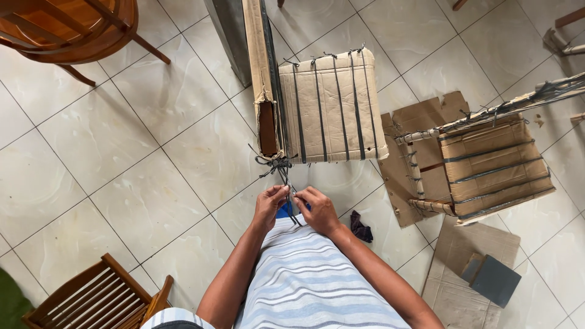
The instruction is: Securing cardboard padding to wooden chair frames using thin black plastic ties.
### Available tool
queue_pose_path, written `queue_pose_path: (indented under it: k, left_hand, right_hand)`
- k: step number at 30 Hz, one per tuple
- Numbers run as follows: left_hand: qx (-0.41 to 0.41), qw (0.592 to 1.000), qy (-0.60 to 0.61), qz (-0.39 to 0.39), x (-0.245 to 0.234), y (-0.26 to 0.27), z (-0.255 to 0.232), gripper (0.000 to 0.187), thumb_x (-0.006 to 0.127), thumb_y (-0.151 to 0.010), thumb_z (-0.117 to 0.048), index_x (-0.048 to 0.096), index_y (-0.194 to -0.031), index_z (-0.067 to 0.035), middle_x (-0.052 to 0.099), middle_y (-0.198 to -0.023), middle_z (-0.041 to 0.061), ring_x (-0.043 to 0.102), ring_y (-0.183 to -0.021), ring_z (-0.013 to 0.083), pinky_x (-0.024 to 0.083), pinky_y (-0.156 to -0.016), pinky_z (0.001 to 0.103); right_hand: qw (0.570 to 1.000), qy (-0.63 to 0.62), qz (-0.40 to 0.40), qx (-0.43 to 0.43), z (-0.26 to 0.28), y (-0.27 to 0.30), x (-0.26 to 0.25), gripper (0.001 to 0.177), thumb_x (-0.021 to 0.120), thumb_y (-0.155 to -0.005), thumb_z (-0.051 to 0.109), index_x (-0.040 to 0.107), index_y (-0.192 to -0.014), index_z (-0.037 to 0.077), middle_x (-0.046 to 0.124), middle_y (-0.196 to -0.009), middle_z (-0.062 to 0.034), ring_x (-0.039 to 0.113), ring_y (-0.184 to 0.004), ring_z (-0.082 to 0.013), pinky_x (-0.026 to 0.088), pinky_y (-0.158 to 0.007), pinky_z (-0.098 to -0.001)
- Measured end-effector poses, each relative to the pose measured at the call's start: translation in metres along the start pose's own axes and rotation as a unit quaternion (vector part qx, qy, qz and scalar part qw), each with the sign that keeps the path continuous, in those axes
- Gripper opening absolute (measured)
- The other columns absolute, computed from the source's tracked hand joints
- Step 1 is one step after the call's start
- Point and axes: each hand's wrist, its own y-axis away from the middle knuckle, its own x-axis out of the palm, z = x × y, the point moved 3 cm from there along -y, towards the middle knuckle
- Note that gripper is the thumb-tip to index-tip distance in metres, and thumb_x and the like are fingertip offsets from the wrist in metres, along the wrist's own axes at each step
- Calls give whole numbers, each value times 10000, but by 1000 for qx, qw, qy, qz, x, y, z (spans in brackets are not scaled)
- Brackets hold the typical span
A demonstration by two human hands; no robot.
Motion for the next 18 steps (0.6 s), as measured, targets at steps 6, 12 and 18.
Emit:
queue_pose_path:
  k: [6, 12, 18]
  left_hand:
    - [23, 999, -5, -33, -1, 10, -8, 224, 867, -864, -225, 792, -1028, -92, 762, -892, 17, 691, -844, 91, 535, -845, 249]
    - [33, 999, 8, -42, 6, 19, -7, 204, 864, -863, -203, 800, -1014, -82, 753, -887, 6, 705, -848, 79, 550, -836, 231]
    - [50, 998, 12, -26, 6, 19, -8, 200, 890, -843, -174, 820, -1001, -73, 750, -844, 23, 674, -753, 71, 566, -772, 234]
  right_hand:
    - [998, 0, -63, 8, 8, -16, 12, 93, 676, -973, 246, 735, -1000, 179, 638, -805, -3, 710, -806, -225, 589, -710, -332]
    - [996, -20, -75, 44, 14, -29, 17, 119, 691, -949, 239, 738, -1002, 143, 660, -841, -55, 716, -835, -265, 588, -749, -368]
    - [994, -43, -65, 78, 2, -42, 31, 206, 699, -961, 279, 758, -1048, 102, 700, -872, -100, 731, -847, -312, 592, -771, -389]
